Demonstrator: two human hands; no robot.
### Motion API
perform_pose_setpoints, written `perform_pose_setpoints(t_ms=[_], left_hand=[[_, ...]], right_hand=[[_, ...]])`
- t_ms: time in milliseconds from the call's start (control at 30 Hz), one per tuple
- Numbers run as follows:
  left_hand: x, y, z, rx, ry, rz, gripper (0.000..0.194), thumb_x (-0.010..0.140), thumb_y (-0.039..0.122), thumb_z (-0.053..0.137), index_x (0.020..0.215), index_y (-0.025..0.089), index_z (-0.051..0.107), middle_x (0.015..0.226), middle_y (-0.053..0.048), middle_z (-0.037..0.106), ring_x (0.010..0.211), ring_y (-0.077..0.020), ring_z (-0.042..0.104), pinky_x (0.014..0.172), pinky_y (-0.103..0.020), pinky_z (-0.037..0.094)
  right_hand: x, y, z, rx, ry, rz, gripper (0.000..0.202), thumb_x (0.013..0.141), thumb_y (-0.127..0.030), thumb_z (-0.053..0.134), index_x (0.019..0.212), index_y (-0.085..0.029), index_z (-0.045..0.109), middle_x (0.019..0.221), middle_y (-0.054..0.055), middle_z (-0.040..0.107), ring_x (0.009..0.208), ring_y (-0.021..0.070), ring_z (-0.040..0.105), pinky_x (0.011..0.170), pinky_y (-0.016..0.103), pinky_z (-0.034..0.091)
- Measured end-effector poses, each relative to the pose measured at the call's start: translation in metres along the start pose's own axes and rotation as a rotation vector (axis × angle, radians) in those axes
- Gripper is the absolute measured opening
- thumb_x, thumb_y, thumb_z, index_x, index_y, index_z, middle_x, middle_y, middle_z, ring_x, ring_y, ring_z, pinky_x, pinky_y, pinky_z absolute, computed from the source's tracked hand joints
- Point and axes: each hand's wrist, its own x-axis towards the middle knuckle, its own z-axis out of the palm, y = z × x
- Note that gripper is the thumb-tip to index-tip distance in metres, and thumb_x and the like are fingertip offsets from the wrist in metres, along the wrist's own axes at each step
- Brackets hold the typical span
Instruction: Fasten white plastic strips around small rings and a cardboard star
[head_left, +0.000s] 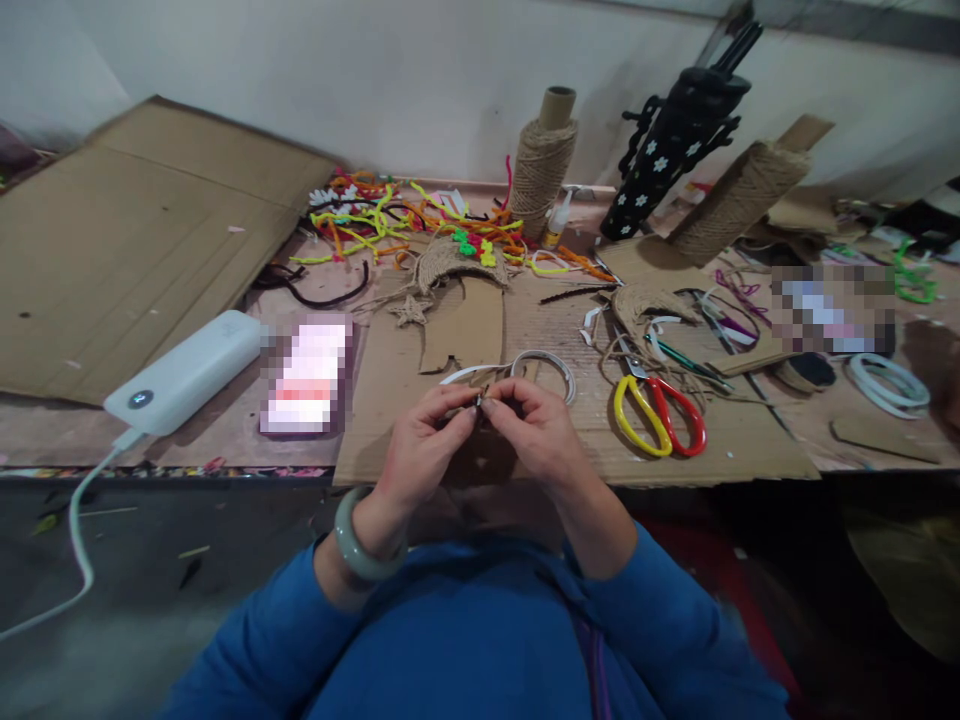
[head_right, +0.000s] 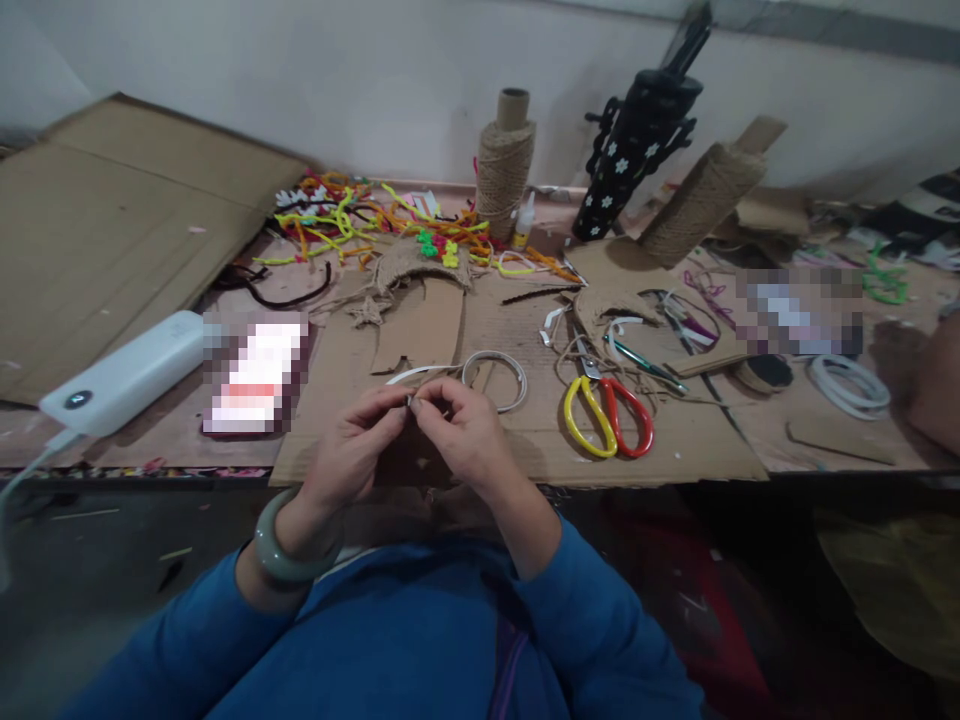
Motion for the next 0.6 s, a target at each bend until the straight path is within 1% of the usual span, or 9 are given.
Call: perform_pose_setpoints(t_ms=[133, 267, 433, 600], left_hand=[[-0.0002, 0.0003, -0.0001, -0.009, -0.002, -0.025, 0.016, 0.080, 0.026, 0.067, 0.093, 0.027, 0.076, 0.100, -0.002, 0.069, 0.096, -0.0160, 0.063, 0.086, -0.027, 0.049], [-0.0001, 0.0013, 0.0003, -0.035, 0.000, -0.023, 0.016, 0.079, 0.026, 0.068, 0.092, 0.027, 0.076, 0.099, -0.002, 0.068, 0.095, -0.0160, 0.063, 0.085, -0.027, 0.049], [-0.0004, 0.0016, 0.0003, -0.018, 0.007, -0.032, 0.015, 0.078, 0.027, 0.069, 0.092, 0.027, 0.076, 0.099, -0.002, 0.069, 0.096, -0.0169, 0.063, 0.088, -0.029, 0.048], [-0.0006, 0.0022, 0.0003, -0.020, 0.014, -0.044, 0.015, 0.078, 0.027, 0.069, 0.091, 0.026, 0.076, 0.098, -0.003, 0.069, 0.097, -0.0172, 0.063, 0.088, -0.029, 0.048]], right_hand=[[-0.0004, -0.0018, 0.0013, 0.021, 0.017, 0.027, 0.013, 0.068, -0.032, 0.058, 0.068, -0.019, 0.056, 0.059, -0.004, 0.052, 0.052, 0.0095, 0.046, 0.049, 0.021, 0.039], [-0.0007, -0.0015, 0.0025, 0.043, 0.036, 0.051, 0.014, 0.067, -0.033, 0.060, 0.068, -0.019, 0.057, 0.059, -0.003, 0.052, 0.053, 0.0095, 0.046, 0.050, 0.022, 0.040], [-0.0005, 0.0005, 0.0033, 0.066, 0.060, 0.064, 0.015, 0.065, -0.034, 0.062, 0.066, -0.019, 0.057, 0.058, -0.003, 0.053, 0.053, 0.0096, 0.046, 0.050, 0.022, 0.039], [-0.0013, 0.0014, 0.0033, 0.075, 0.054, 0.064, 0.015, 0.066, -0.033, 0.063, 0.067, -0.019, 0.057, 0.059, -0.003, 0.055, 0.054, 0.0097, 0.048, 0.051, 0.022, 0.040]])
